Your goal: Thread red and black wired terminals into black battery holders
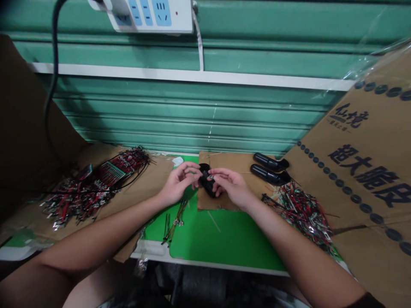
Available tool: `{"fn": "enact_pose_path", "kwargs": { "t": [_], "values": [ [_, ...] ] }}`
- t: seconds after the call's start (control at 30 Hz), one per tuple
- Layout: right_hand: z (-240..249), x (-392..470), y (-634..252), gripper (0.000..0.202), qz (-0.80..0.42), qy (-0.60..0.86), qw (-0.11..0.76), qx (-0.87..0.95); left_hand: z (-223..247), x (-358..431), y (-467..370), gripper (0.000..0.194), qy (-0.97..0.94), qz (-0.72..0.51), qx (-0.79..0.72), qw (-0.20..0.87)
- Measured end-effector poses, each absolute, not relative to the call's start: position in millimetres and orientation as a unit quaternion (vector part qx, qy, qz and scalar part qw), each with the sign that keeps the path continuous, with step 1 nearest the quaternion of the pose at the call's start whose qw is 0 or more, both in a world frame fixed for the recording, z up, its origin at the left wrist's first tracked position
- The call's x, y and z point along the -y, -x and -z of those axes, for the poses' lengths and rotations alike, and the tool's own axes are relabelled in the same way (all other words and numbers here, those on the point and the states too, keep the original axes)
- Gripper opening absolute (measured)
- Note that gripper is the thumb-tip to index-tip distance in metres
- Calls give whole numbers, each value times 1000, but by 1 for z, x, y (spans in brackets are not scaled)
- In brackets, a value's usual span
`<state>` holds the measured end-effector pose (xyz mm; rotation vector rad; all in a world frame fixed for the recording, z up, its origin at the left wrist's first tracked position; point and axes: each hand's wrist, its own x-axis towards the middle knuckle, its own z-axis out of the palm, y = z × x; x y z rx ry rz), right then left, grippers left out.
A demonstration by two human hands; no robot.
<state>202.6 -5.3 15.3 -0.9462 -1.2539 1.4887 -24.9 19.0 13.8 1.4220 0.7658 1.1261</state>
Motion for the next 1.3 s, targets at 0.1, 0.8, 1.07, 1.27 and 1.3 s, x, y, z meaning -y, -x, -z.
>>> {"fn": "enact_pose_path", "kwargs": {
  "t": [0.1, 0.8, 1.07, 1.27, 1.3],
  "values": [
    [-11, -5, -209, 49, -565, 432, 519, 475, -8, -19, 28, 34, -728, -426, -341, 414],
    [7, -6, -197, 50, -558, 434, 536, 462, 5, -32, 34, 50, -752, -374, -432, 329],
    [8, -1, -192, 53, -543, 438, 517, 495, 2, -42, 32, 77, -671, -353, -504, 414],
    [8, 2, -191, 52, -523, 439, 514, 518, -4, -41, 30, 24, -637, -314, -528, 467],
    [8, 3, -191, 51, -516, 440, 516, 523, -4, -40, 29, 22, -616, -325, -532, 481]
  ]
}}
